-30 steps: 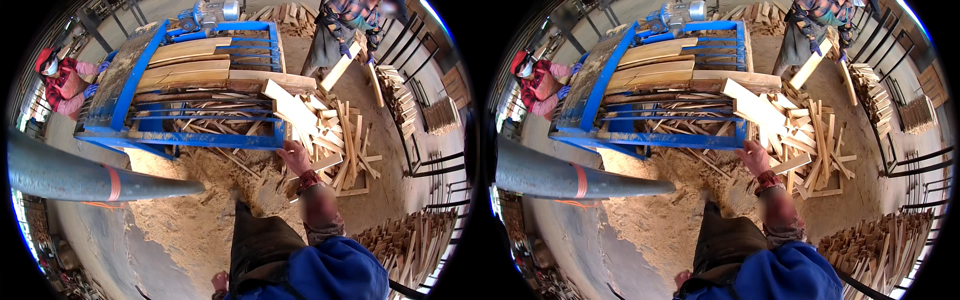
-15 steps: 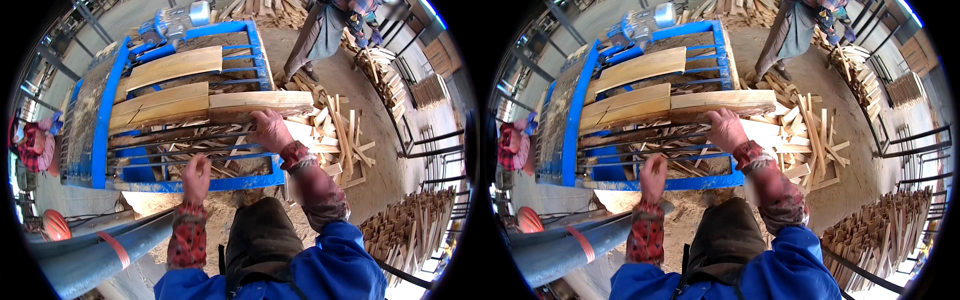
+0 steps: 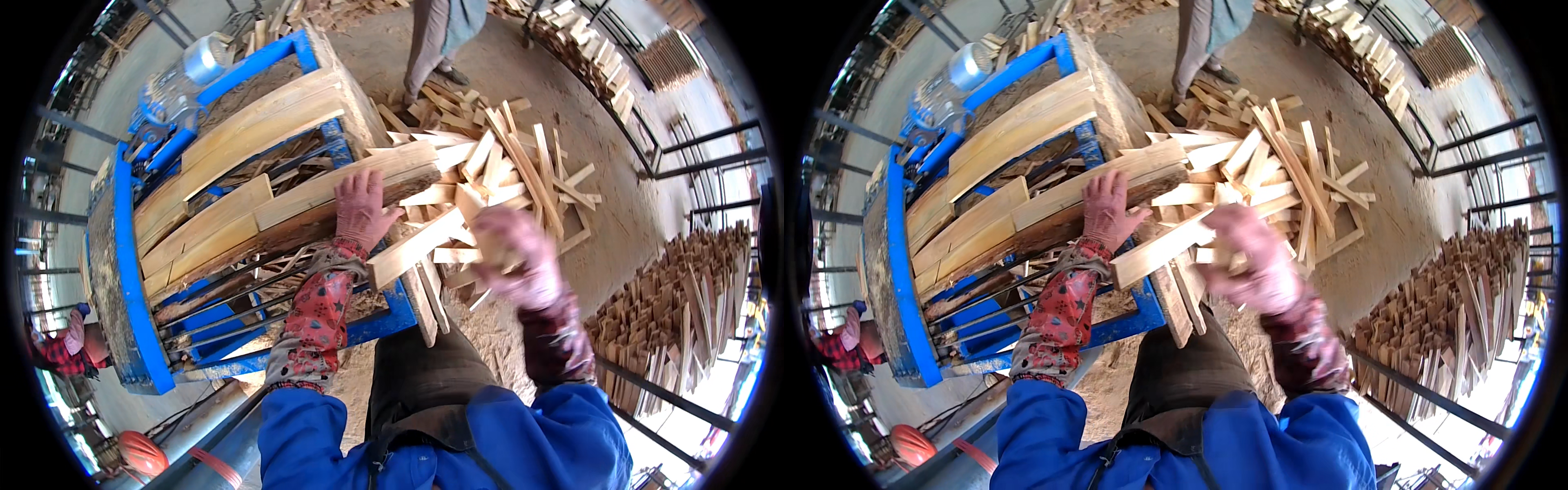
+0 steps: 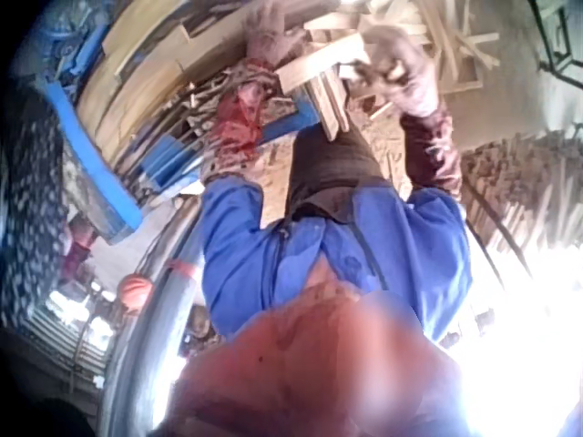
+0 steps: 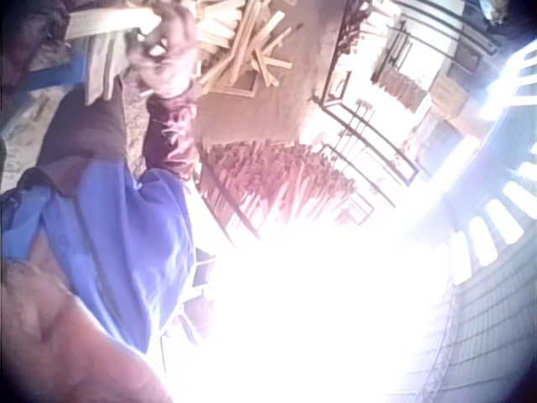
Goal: The person picks up thin wooden strips from a pile on the floor and places them into a black wheelbarrow. They repeatedly gather handfuls of wood and transfer them to the cart, occasionally adjusting the pile.
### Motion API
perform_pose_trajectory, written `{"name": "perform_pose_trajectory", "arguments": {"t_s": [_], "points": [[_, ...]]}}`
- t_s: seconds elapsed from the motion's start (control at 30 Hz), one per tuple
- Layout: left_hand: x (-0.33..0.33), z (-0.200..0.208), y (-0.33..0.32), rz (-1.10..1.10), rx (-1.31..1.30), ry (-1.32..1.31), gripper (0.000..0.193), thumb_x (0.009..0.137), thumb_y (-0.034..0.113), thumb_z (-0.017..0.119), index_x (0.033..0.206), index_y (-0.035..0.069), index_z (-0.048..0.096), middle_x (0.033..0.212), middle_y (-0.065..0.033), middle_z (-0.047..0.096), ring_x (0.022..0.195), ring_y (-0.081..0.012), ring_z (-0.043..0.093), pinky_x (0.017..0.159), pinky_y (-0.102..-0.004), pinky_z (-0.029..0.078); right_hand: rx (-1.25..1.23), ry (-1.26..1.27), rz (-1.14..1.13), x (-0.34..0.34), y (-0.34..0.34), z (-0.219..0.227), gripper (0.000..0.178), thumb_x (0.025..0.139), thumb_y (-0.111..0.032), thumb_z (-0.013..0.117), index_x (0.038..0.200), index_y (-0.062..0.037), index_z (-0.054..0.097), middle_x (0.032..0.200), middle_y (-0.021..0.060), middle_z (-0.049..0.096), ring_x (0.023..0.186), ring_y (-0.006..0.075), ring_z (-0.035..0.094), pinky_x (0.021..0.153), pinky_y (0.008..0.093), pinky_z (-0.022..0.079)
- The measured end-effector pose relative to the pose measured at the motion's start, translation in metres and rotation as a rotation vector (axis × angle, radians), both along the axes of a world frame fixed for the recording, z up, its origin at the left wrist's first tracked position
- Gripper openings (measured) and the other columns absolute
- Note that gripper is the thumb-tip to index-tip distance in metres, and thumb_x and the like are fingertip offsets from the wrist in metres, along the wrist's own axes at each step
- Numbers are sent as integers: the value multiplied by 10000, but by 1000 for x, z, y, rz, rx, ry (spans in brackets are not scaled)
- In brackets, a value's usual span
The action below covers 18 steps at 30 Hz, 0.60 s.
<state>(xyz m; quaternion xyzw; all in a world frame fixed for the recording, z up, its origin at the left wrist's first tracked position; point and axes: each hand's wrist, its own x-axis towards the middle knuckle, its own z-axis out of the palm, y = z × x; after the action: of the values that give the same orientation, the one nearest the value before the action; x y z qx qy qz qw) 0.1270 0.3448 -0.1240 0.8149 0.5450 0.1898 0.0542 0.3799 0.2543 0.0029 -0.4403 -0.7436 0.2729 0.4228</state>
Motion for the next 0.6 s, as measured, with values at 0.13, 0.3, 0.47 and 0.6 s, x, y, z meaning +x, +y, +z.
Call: {"name": "perform_pose_trajectory", "arguments": {"t_s": [0.13, 0.3, 0.47, 0.6], "points": [[9, -7, 4, 16, 78, 214, 774, 642, 305, 832, 1276, 72, 455, 1251, -109, 456, 1143, -303, 438, 958, -469, 352, -63, 245, -630, 135, 18, 13, 642, 872, -369, 707, 1394, -79, 471, 1115, 151, 649, 1007, 239, 621, 838, 352, 531], [10, -10, 16, -56, 120, 234, 582, 747, 94, 695, 1279, 25, 470, 1217, -120, 494, 1107, -308, 474, 918, -449, 387, -4, -203, -1093, 246, -16, -54, 570, 880, -226, 708, 1367, -35, 481, 1222, 146, 570, 1021, 239, 625, 868, 329, 546], [1, -5, 24, -74, 207, 139, 549, 802, -35, 542, 1336, -29, 412, 1171, -187, 580, 1029, -330, 575, 868, -450, 481, -351, 59, -880, 188, -48, -151, 339, 866, -91, 701, 1182, 7, 625, 1067, 91, 641, 933, 160, 637, 831, 281, 544], [-23, 36, 20, -68, 136, -162, 676, 808, -27, 648, 1425, 63, 387, 1192, -210, 607, 961, -293, 657, 809, -382, 574, -512, 227, -836, 166, -55, -199, 327, 853, -76, 704, 1157, 24, 638, 995, 68, 663, 901, 131, 637, 795, 247, 516]]}}
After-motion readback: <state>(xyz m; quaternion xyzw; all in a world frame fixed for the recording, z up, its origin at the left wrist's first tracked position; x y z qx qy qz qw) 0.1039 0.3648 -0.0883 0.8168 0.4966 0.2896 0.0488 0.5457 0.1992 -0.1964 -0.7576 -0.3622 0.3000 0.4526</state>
